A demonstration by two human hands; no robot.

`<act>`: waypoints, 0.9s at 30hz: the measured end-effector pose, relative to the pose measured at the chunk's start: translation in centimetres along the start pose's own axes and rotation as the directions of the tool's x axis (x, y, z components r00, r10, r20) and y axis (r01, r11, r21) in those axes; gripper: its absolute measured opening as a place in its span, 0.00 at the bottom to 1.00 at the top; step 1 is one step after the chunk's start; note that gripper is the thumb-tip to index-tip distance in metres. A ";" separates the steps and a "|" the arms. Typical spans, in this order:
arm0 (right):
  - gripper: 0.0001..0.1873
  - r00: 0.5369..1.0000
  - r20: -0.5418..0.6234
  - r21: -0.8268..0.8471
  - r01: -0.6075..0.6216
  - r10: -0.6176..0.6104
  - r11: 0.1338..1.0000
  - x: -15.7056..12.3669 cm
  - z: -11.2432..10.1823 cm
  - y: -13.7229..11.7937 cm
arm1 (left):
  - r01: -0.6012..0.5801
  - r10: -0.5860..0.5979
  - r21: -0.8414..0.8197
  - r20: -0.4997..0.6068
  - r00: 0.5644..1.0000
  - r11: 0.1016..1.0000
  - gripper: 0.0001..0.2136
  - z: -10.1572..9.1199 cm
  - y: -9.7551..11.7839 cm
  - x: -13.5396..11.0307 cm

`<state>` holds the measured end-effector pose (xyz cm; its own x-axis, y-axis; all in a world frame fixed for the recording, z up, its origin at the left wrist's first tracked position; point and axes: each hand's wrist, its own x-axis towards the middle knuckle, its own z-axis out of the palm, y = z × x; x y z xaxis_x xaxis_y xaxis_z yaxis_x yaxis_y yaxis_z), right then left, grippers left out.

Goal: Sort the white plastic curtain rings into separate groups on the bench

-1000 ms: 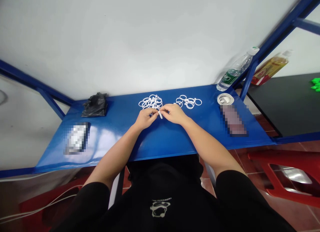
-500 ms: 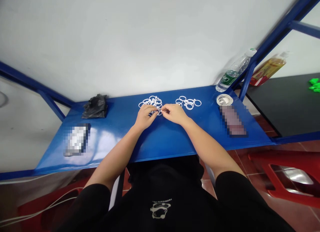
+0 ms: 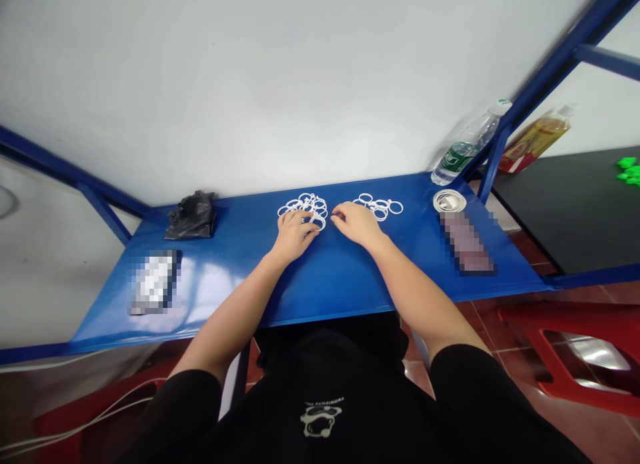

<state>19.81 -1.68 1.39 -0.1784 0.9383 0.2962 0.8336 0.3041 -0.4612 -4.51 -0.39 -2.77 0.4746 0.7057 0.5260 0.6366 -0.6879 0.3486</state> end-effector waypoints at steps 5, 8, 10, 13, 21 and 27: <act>0.16 0.999 0.028 0.095 0.044 -0.047 0.994 -0.1 0.6 -0.6 | 0.006 -0.005 0.033 -0.024 1.000 0.999 0.05 -0.7 0.6 0.4; 0.18 0.998 0.032 0.180 0.051 -0.057 0.982 -0.1 0.4 -0.6 | 0.017 -0.017 0.071 0.009 1.000 0.997 0.06 -0.9 1.0 0.4; 0.18 0.997 0.049 0.204 0.053 -0.065 0.977 -0.1 0.4 -0.6 | 0.055 -0.056 0.088 0.005 0.998 0.995 0.07 -0.9 1.1 0.4; 0.18 0.994 0.075 0.207 0.066 -0.084 0.976 -0.3 0.6 -0.7 | 0.127 -0.124 0.094 -0.035 0.992 0.987 0.07 -1.0 0.9 0.4; 0.18 0.990 -0.036 0.318 0.140 -0.136 0.938 -0.3 0.2 -0.9 | -0.104 0.104 -0.002 0.065 0.992 0.995 0.09 -1.3 1.3 0.8; 0.13 0.983 -0.032 0.425 0.178 -0.182 0.887 -0.5 -0.2 -1.6 | -0.182 0.188 -0.057 0.134 0.973 0.982 0.10 -1.3 1.6 0.8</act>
<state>18.69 -2.64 2.12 -0.3101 0.8618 0.4014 0.4857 0.5066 -0.7124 -3.92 -1.15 -0.82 0.6632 0.5798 0.4733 0.5036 -0.8135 0.2908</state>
